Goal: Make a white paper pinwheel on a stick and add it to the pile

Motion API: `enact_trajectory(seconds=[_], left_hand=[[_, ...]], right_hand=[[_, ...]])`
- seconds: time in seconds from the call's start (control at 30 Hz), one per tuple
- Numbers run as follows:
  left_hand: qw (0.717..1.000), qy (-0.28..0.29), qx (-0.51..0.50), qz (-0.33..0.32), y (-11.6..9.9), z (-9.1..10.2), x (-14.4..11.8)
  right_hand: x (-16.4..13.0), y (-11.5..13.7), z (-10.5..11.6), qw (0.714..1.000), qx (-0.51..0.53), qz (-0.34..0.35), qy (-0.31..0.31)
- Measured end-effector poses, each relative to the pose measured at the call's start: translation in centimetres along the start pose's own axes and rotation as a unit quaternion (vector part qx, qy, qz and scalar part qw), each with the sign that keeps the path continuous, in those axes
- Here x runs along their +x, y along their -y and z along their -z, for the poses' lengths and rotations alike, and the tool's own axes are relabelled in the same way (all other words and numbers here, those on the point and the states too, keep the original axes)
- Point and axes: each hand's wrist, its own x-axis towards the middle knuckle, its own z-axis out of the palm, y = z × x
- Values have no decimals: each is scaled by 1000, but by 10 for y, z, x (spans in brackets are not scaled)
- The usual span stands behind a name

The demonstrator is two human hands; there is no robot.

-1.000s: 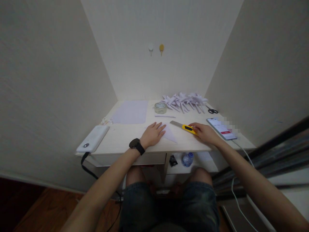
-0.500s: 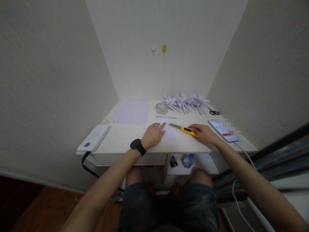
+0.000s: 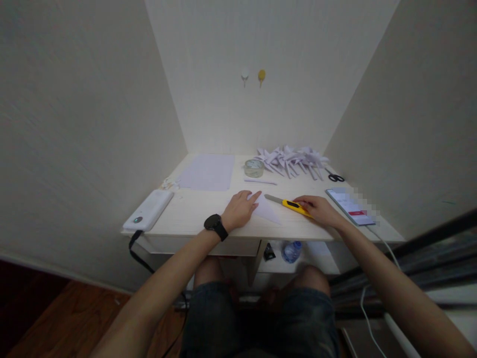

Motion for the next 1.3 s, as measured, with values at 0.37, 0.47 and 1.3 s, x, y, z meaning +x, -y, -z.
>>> enact_trajectory(seconds=[0.37, 0.47, 1.3], left_hand=[[1000, -2, 27, 12, 0, -2, -1], [999, -3, 33, 16, 0, -1, -1], [995, 62, 11, -73, -11, 1, 9]], right_hand=[[5, 9, 5, 994, -52, 70, 59], [6, 8, 4, 994, -56, 71, 56], [-8, 6, 4, 994, -21, 92, 47]])
